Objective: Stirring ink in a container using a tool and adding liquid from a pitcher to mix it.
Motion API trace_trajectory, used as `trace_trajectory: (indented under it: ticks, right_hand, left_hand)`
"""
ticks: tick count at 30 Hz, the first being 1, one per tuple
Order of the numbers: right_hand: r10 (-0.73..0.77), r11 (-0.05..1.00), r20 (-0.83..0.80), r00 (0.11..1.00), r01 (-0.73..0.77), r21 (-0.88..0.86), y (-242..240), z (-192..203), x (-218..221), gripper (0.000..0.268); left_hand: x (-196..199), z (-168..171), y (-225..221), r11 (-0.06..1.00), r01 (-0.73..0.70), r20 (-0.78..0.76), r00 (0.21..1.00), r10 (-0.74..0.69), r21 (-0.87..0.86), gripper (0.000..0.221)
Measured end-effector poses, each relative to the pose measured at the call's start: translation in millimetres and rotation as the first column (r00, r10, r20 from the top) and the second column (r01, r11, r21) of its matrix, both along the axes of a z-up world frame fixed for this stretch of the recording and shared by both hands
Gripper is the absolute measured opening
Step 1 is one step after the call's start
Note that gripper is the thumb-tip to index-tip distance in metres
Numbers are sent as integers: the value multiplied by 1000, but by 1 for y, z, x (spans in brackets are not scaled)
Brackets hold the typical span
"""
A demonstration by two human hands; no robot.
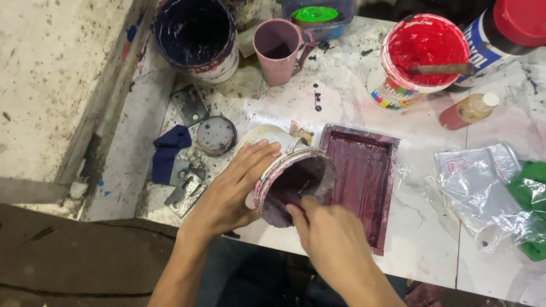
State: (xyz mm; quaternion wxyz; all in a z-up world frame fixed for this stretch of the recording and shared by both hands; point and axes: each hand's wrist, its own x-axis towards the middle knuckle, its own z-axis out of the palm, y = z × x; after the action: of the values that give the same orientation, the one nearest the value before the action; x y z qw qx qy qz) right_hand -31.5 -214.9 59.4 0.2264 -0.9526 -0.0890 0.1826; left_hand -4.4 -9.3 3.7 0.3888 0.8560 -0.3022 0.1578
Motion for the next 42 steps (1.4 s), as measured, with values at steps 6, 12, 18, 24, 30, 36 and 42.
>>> trace_trajectory:
  ticks: [6, 12, 18, 24, 30, 36, 42]
  right_hand:
    - [14, 988, 55, 998, -5, -156, -1, -7, 4, 32]
    - [-26, 999, 185, 982, 31, -29, -5, 10, 8, 34]
    - [90, 996, 47, 995, -89, -21, 2, -14, -2, 28]
    - [-62, 976, 240, 969, 109, -190, -4, -22, 8, 33]
    - [87, 996, 43, 995, -86, -16, 4, -8, -1, 28]
    - [-62, 966, 237, 970, 119, -231, -8, -24, 12, 33]
    - [69, 993, -16, 997, -70, -90, -2, -3, 1, 29]
  left_hand:
    - [2, -5, 15, 984, 145, -9, 989, -145, 103, 102]
    - [0, -1, 14, 988, 127, -14, 992, -126, 85, 103]
    - [2, 4, 10, 984, 152, -11, 988, -152, 95, 99]
    - [1, 0, 11, 987, 133, 1, 991, -134, 89, 104]
    - [2, 4, 8, 982, 160, -22, 987, -158, 104, 100]
    - [1, 6, 10, 987, 118, -13, 993, -117, 107, 104]
    - [2, 3, 7, 986, 140, -4, 990, -140, 89, 100]
